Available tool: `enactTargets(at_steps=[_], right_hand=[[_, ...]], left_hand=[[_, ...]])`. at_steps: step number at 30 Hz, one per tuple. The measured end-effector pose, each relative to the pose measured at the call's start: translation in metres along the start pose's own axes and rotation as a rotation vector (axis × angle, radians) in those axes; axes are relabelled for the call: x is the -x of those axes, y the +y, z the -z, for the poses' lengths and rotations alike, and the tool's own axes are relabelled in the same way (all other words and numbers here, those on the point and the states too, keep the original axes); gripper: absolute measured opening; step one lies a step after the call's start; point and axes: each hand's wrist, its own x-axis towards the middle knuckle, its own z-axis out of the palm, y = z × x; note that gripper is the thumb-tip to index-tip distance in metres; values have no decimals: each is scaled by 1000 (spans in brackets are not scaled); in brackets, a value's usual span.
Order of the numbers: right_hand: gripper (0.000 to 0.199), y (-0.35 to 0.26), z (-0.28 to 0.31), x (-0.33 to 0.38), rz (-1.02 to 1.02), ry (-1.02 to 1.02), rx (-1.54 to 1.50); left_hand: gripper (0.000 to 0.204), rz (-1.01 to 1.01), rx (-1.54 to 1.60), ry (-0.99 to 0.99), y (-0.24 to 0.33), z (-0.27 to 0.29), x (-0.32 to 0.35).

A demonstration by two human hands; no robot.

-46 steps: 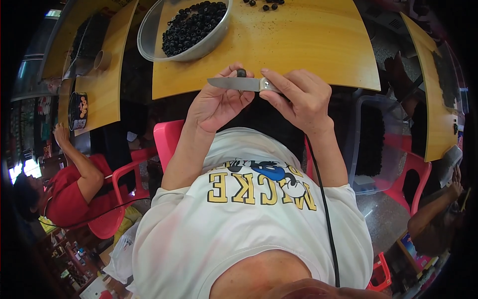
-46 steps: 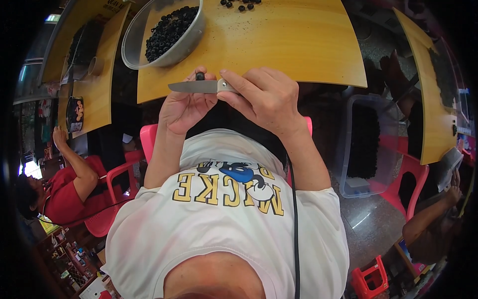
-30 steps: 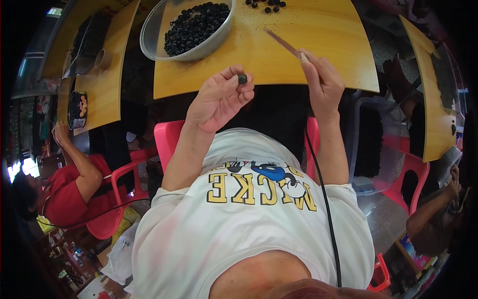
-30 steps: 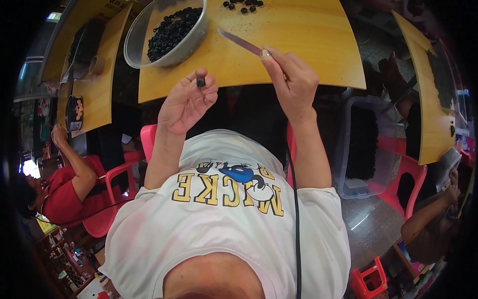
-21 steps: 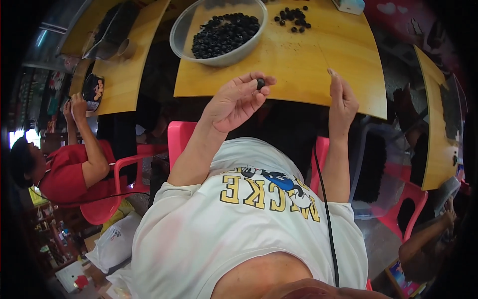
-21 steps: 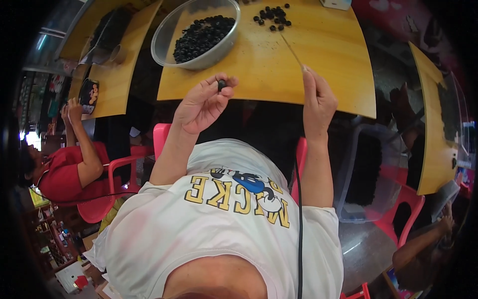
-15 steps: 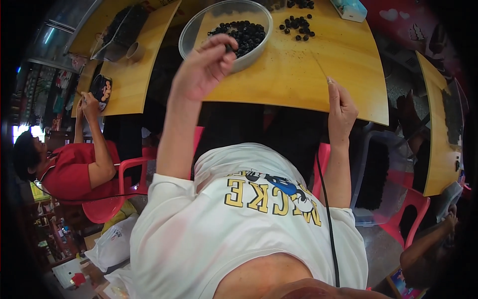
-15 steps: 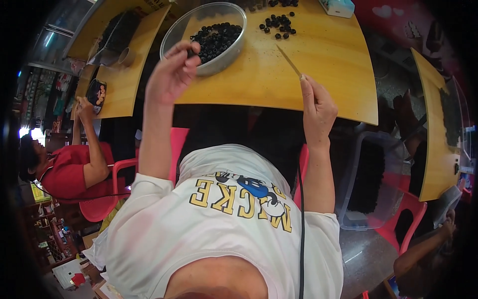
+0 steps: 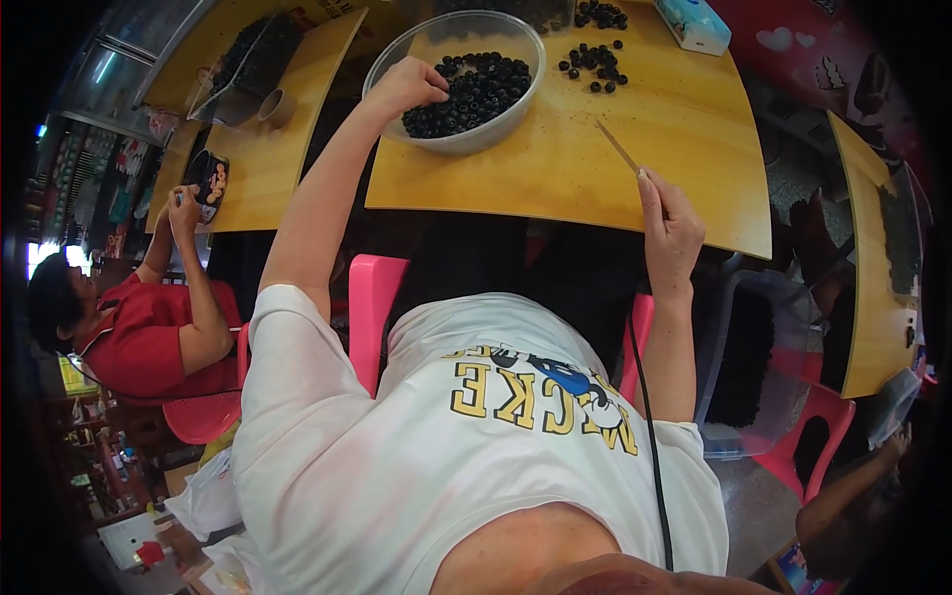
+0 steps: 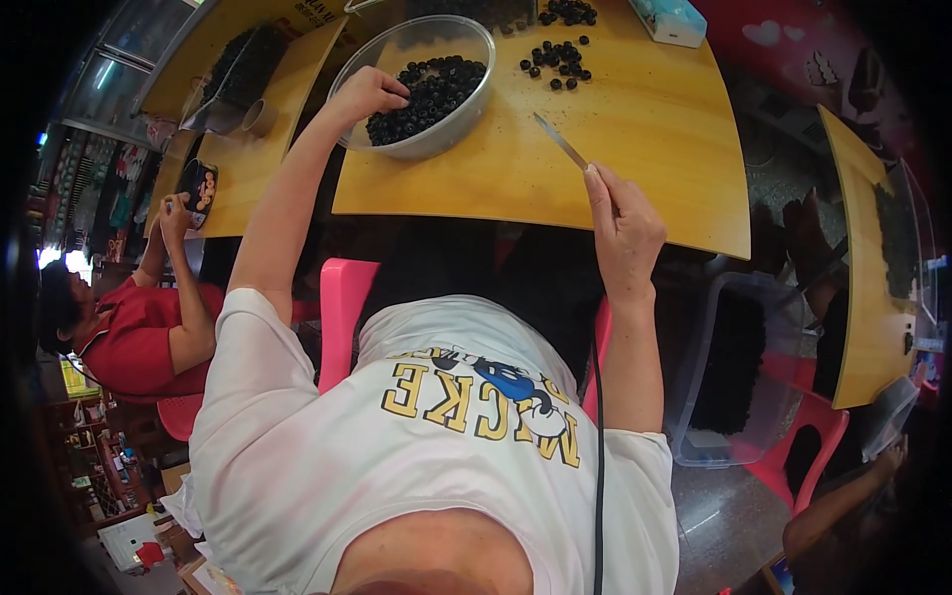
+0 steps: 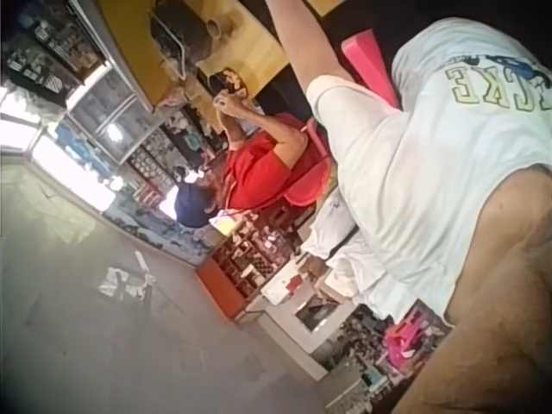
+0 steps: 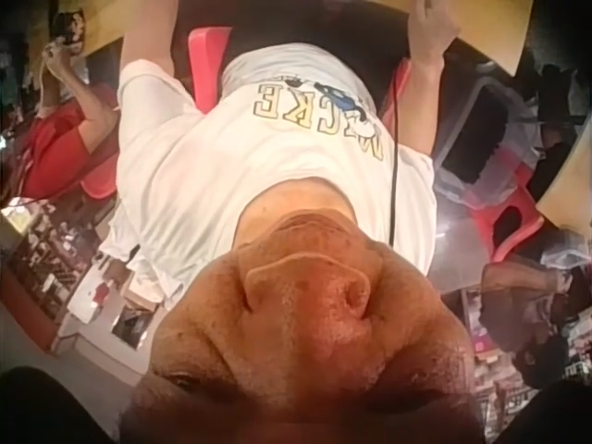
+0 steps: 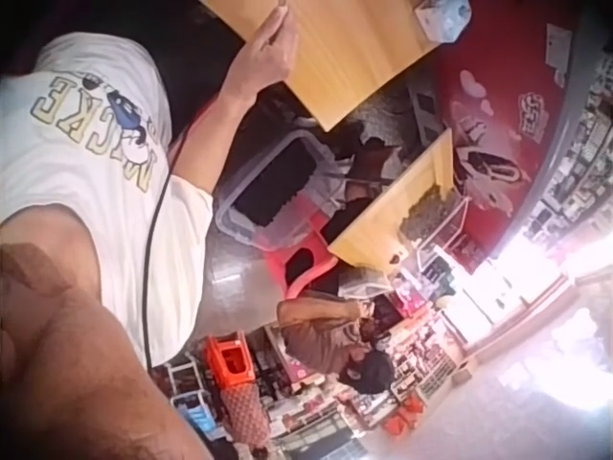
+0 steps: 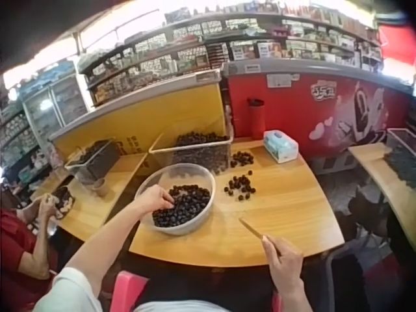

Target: Cutting small black fruits with a knife at a workstation.

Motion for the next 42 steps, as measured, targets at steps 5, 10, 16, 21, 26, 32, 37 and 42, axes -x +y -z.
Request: enactTargets(at_steps=[5,10,16,21,26,32,37,42], right_hand=[[22,2,-2,0,9,6,7],[22,4,-1,-1,29,0,-2],[25,6,2,0,-273,-71,-407],[24,-5,-2,6,-263,-124,-650],[25,-34,2,12,209,-161,-196],[39,-34,-3,14,577,-126,16],[39,-34,-3,14,591,-108,42],[38,-31,-7,14,604,-78,47]], left_hand=[[21,14,20,-7,6,-3,1],[19,-29,744,-3,10,10,12],[28,-52,1797,-382,50,-22,84],[28,57,2029,-415,87,-72,130],[26,72,2047,-478,93,-94,142],[17,4,2107,-602,88,-105,144],[19,85,2056,-545,93,-107,147],[21,47,2111,-608,93,-108,148]])
